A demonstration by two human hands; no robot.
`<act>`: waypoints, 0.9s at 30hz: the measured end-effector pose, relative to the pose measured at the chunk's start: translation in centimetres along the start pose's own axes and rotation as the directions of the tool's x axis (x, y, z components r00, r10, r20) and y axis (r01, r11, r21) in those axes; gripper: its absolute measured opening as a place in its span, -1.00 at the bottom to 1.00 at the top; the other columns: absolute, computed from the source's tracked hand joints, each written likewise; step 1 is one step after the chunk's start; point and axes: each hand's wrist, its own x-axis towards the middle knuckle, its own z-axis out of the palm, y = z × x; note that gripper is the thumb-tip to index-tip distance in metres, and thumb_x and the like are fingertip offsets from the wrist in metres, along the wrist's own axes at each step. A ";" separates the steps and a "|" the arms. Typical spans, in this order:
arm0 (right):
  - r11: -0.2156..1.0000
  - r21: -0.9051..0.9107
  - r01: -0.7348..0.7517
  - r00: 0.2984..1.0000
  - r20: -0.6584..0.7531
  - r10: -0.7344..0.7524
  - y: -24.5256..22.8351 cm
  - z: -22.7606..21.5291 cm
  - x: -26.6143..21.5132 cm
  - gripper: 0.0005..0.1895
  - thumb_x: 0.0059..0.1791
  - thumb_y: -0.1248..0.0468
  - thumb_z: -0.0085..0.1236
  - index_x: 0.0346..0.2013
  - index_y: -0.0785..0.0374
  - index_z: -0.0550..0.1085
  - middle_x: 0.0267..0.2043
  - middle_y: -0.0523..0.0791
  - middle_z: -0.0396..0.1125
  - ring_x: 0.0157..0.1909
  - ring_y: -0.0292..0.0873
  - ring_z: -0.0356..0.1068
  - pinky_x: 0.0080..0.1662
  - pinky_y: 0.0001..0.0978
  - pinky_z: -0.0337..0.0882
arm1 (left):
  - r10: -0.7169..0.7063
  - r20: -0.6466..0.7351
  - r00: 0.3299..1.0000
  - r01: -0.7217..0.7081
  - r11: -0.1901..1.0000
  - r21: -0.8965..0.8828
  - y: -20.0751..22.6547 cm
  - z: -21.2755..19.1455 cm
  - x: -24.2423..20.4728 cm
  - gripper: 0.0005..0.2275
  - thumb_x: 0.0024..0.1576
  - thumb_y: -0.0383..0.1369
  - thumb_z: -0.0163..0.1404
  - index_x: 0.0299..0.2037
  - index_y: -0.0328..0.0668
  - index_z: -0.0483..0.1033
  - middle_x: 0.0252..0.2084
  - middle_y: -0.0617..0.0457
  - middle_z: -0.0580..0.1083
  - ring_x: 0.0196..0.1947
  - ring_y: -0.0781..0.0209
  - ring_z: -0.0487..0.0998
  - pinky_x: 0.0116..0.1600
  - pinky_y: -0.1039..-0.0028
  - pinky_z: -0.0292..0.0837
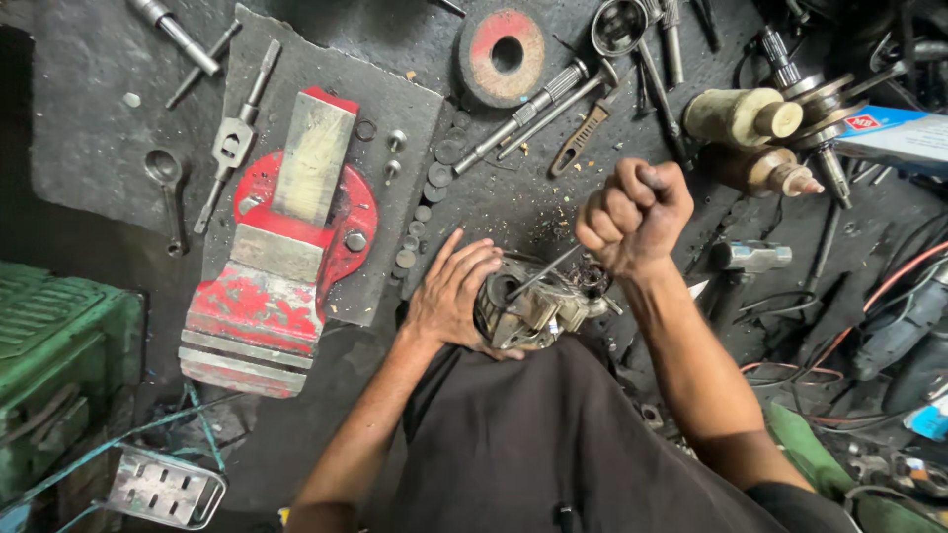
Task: The person holds a metallic engine component on a workbench, uses a hammer and a green-handled punch to tap and adjust internal parts, then uses fingers to remove debris and inspect the interior. The person repeatedly repositions the component and continues tapping and cleaning.
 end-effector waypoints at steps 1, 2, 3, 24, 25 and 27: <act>0.999 -0.040 -0.008 1.000 0.012 0.008 -0.1 0.6 0.0 -0.57 0.06 0.14 -0.09 -0.64 0.17 0.07 -0.74 -0.22 -0.10 -0.72 -0.23 -0.20 -0.56 -0.25 -0.10 | 0.000 -0.005 1.000 0.000 1.000 -0.008 0.0 0.0 0.0 0.11 -0.32 0.40 0.28 0.28 -0.31 0.19 0.27 -0.14 0.33 0.36 -0.11 0.34 0.54 -0.17 0.01; 0.996 -0.084 -0.031 0.999 0.036 0.034 -0.3 1.3 0.4 -0.58 0.04 0.14 -0.08 -0.64 0.17 0.07 -0.75 -0.22 -0.09 -0.73 -0.22 -0.19 -0.56 -0.23 -0.09 | 0.005 -0.002 1.000 -0.005 1.000 -0.005 -0.2 0.0 0.1 0.10 -0.31 0.38 0.29 0.28 -0.30 0.19 0.28 -0.13 0.33 0.37 -0.12 0.34 0.55 -0.15 0.02; 0.961 -0.278 0.012 0.989 0.146 0.030 -0.2 2.2 0.5 -0.55 0.04 0.13 -0.06 -0.66 0.18 0.07 -0.75 -0.21 -0.08 -0.74 -0.22 -0.17 -0.55 -0.23 -0.08 | 0.010 0.000 1.000 -0.010 1.000 -0.001 -0.4 0.0 0.2 0.08 -0.29 0.37 0.30 0.29 -0.29 0.20 0.29 -0.13 0.33 0.38 -0.12 0.33 0.56 -0.14 0.02; 0.845 -0.506 0.176 0.983 0.053 -0.173 1.4 3.2 -3.4 -0.57 0.12 0.07 -0.13 -0.57 0.16 0.11 -0.74 -0.23 -0.11 -0.70 -0.24 -0.15 -0.53 -0.21 0.01 | -0.013 0.003 1.000 0.013 1.000 0.018 -1.3 0.5 -0.7 -0.28 0.00 0.00 0.27 0.27 -0.22 0.27 0.28 -0.07 0.38 0.34 -0.10 0.40 0.55 -0.09 0.17; 0.783 -0.605 0.148 0.989 0.103 -0.107 1.2 4.0 -3.6 -0.56 0.12 0.06 -0.10 -0.57 0.19 0.15 -0.71 -0.21 -0.06 -0.68 -0.22 -0.09 -0.50 -0.20 0.05 | -0.012 0.014 1.000 0.011 0.999 0.031 -1.2 0.5 -0.9 -0.30 0.01 -0.03 0.26 0.28 -0.21 0.27 0.29 -0.05 0.38 0.35 -0.09 0.40 0.56 -0.08 0.17; 0.671 -0.737 0.084 0.982 0.175 0.070 0.7 5.4 -3.0 -0.54 0.14 0.05 -0.07 -0.55 0.25 0.23 -0.64 -0.16 0.05 -0.63 -0.19 0.04 -0.44 -0.22 0.14 | -0.021 0.027 0.999 0.022 1.000 -0.016 -1.4 0.5 -0.9 -0.28 -0.04 -0.01 0.25 0.25 -0.22 0.27 0.26 -0.07 0.37 0.32 -0.12 0.39 0.51 -0.11 0.17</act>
